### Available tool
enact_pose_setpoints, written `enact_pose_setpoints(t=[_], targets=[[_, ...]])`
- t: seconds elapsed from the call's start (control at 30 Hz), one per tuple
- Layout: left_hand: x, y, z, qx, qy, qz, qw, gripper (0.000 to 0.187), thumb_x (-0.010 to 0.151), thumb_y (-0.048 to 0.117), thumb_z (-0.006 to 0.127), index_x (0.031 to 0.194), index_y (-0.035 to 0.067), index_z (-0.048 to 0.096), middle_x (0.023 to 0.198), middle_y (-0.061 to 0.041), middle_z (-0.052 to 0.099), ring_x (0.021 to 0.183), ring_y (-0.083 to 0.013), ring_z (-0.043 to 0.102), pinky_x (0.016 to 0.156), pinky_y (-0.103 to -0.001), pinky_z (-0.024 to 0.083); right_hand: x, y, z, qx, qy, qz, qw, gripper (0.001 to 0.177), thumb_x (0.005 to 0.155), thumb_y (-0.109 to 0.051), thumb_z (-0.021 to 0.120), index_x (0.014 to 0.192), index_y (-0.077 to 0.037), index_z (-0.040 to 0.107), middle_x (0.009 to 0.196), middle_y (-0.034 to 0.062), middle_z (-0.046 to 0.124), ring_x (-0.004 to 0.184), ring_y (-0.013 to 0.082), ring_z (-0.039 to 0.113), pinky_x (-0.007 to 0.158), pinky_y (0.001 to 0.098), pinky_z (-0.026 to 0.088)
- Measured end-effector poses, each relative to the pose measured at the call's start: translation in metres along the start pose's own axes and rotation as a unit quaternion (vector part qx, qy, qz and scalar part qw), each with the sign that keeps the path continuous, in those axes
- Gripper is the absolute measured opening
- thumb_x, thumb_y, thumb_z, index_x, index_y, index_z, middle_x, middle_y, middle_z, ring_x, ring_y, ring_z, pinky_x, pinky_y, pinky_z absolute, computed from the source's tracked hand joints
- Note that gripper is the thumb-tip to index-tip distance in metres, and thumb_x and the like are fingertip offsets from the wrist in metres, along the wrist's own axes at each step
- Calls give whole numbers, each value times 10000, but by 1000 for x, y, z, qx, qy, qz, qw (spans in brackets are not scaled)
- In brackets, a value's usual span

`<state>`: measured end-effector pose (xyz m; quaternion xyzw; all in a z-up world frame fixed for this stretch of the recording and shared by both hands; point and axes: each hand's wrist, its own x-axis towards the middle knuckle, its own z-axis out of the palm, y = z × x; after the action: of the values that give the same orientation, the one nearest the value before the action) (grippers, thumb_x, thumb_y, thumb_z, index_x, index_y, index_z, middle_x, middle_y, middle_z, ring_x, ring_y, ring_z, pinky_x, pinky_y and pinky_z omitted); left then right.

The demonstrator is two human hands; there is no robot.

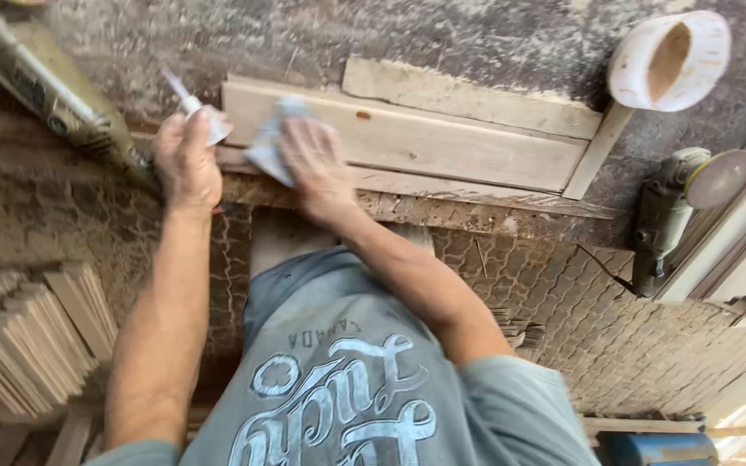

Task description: Sanding and applying glue to wooden planks at a workbench in a workshop.

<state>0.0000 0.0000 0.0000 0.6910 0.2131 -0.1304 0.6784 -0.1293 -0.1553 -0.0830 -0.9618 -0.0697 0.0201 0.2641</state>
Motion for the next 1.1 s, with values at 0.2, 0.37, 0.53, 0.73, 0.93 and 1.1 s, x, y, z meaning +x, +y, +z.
enact_pose_setpoints(t=[0.2,0.37,0.53,0.73,0.93,1.1], targets=[[6,-14,-21,-1,-62,-2,998,248,978,329,747,1005,104,646,1038,-139,748,906,-153,759,923,-285,641,18,42,-35,-66,-120,8,991,878,779,110,436,1615,-133,324,1694,155,180,1573,344,135,1281,532,17],[-5,-4,-7,14,-19,32,999,293,927,256,849,925,31,662,901,-146,736,804,-148,746,841,-302,653,-117,121,-155,-124,-169,256,944,849,833,-69,629,1617,-103,306,1671,199,287,1545,373,245,1277,471,173],[1,-32,-5,16,-4,80,997,320,912,262,902,911,37,675,828,-119,716,780,-127,710,805,-283,626,-284,200,-214,-301,117,279,904,685,785,-74,533,1467,-45,585,1532,192,527,1363,347,534,1039,429,442],[-43,-22,18,110,-30,201,973,356,1067,224,782,864,58,542,840,-79,624,708,-170,533,691,-302,517,-313,186,-284,27,291,549,783,265,1002,-173,561,1094,21,716,902,130,742,749,246,640,730,350,523],[-147,-4,145,289,-148,204,923,185,996,161,851,1017,15,740,876,-211,703,786,-329,679,729,-438,530,-382,268,-329,-129,393,619,667,183,905,-342,796,878,-167,750,809,111,738,864,346,730,746,442,546],[-212,-78,266,271,-306,294,864,372,729,62,864,1080,29,745,1032,-204,725,1028,-405,697,922,-496,539,-381,342,-389,26,474,656,587,333,823,-456,780,950,-148,783,934,165,747,966,351,712,872,432,512]])
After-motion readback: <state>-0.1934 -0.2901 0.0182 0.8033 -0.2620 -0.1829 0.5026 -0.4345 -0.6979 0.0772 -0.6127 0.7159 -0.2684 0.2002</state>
